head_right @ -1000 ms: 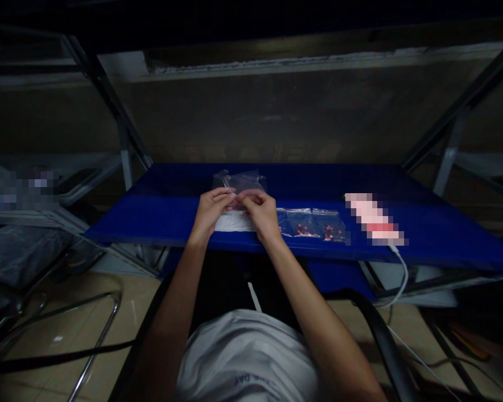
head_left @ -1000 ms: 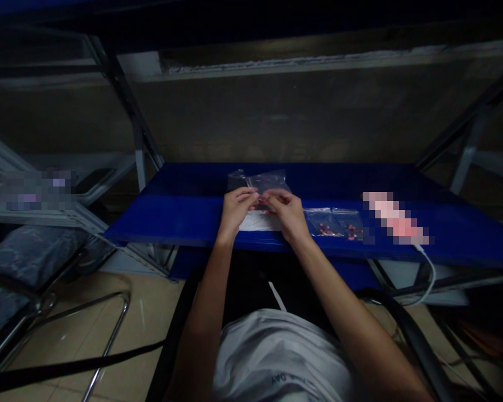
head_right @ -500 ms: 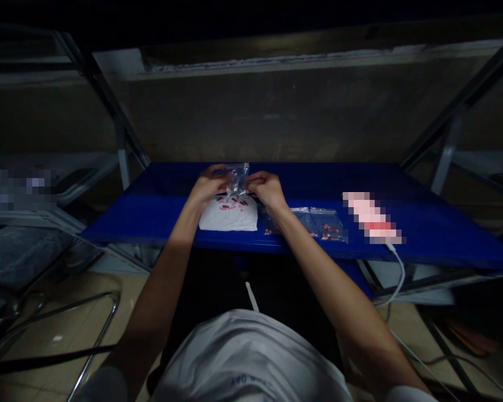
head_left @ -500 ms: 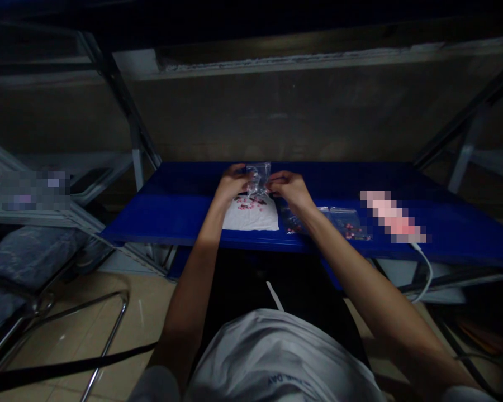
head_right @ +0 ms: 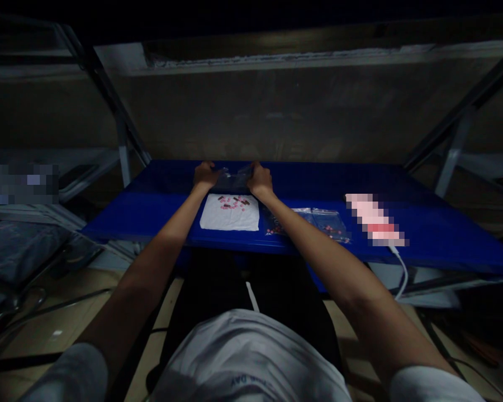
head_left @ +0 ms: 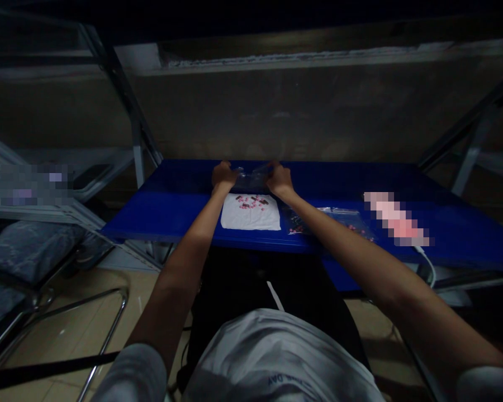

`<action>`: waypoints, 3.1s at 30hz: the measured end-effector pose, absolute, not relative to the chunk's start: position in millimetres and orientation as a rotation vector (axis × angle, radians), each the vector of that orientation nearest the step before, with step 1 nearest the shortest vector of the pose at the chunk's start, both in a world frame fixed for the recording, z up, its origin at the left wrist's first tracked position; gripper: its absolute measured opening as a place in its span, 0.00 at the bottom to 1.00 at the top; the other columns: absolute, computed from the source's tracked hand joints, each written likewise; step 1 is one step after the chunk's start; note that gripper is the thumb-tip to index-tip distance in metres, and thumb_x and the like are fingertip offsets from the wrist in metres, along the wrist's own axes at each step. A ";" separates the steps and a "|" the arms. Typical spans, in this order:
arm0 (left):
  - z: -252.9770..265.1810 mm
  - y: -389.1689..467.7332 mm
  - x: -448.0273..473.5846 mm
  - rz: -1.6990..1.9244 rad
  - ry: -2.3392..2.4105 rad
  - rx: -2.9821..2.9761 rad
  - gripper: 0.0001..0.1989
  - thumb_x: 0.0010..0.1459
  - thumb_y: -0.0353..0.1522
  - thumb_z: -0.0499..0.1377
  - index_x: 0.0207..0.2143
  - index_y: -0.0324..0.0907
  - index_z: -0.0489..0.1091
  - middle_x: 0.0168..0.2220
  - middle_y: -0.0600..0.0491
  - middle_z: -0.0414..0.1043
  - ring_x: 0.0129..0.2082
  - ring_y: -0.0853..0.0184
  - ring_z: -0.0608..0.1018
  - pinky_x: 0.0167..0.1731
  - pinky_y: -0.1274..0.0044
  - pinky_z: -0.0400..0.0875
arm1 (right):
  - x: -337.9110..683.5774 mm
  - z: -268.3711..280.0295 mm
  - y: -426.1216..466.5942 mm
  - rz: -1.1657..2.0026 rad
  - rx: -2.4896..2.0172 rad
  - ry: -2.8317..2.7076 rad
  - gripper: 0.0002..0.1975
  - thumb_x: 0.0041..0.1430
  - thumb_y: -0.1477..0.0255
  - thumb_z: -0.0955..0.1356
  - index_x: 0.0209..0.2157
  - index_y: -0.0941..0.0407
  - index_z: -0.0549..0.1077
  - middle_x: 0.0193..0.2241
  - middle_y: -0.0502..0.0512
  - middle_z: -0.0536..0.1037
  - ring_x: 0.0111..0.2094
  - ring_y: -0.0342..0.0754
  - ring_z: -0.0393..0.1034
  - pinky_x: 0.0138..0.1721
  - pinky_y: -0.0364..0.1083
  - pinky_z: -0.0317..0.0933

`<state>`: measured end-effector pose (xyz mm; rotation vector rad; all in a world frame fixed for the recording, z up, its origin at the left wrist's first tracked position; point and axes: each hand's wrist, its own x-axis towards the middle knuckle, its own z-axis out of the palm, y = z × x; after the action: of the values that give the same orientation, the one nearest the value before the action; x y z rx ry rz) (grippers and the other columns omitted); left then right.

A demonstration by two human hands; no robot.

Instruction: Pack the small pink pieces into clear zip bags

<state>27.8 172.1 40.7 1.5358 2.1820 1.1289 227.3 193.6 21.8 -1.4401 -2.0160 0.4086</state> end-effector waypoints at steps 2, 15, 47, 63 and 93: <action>37.6 168.7 19.0 1.020 2.261 1.499 0.19 0.54 0.35 0.71 0.46 0.37 0.75 0.52 0.33 0.79 0.56 0.48 0.79 0.51 0.67 0.72 | 225.3 22.4 189.3 0.353 -1.516 -1.988 0.27 0.56 0.84 0.68 0.58 0.60 0.71 0.43 0.69 0.83 0.47 0.60 0.79 0.45 0.50 0.68; 23.0 176.6 12.1 0.878 2.138 1.703 0.19 0.54 0.22 0.66 0.49 0.39 0.78 0.52 0.42 0.81 0.53 0.57 0.82 0.51 0.74 0.72 | 218.4 36.3 168.8 0.150 -1.764 -2.200 0.26 0.67 0.76 0.65 0.65 0.50 0.66 0.48 0.68 0.81 0.48 0.63 0.79 0.45 0.54 0.71; 26.5 1.6 181.2 0.727 1.634 2.306 0.11 0.61 0.37 0.68 0.43 0.41 0.79 0.48 0.45 0.74 0.48 0.57 0.78 0.48 0.71 0.74 | 358.9 40.3 50.4 0.761 -1.664 -1.575 0.17 0.60 0.57 0.69 0.39 0.56 0.79 0.26 0.54 0.79 0.25 0.48 0.72 0.27 0.45 0.61; 27.4 -1.3 171.6 1.264 1.486 2.277 0.14 0.73 0.37 0.53 0.45 0.48 0.80 0.37 0.49 0.74 0.40 0.64 0.78 0.44 0.76 0.71 | 326.1 55.9 35.9 1.202 -1.273 -1.469 0.28 0.56 0.40 0.70 0.33 0.54 0.77 0.32 0.59 0.82 0.34 0.54 0.79 0.29 0.47 0.72; 51.5 12.3 132.1 1.696 1.073 1.051 0.31 0.70 0.53 0.47 0.48 0.39 0.78 0.43 0.44 0.80 0.44 0.61 0.83 0.42 0.74 0.76 | 271.5 61.2 21.5 1.469 -0.937 -1.602 0.15 0.59 0.55 0.71 0.33 0.52 0.70 0.31 0.51 0.78 0.34 0.50 0.74 0.38 0.48 0.71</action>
<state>132.1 12.3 51.5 1.0514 1.0731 1.6962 271.5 21.5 61.2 -0.9369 -1.6021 1.4686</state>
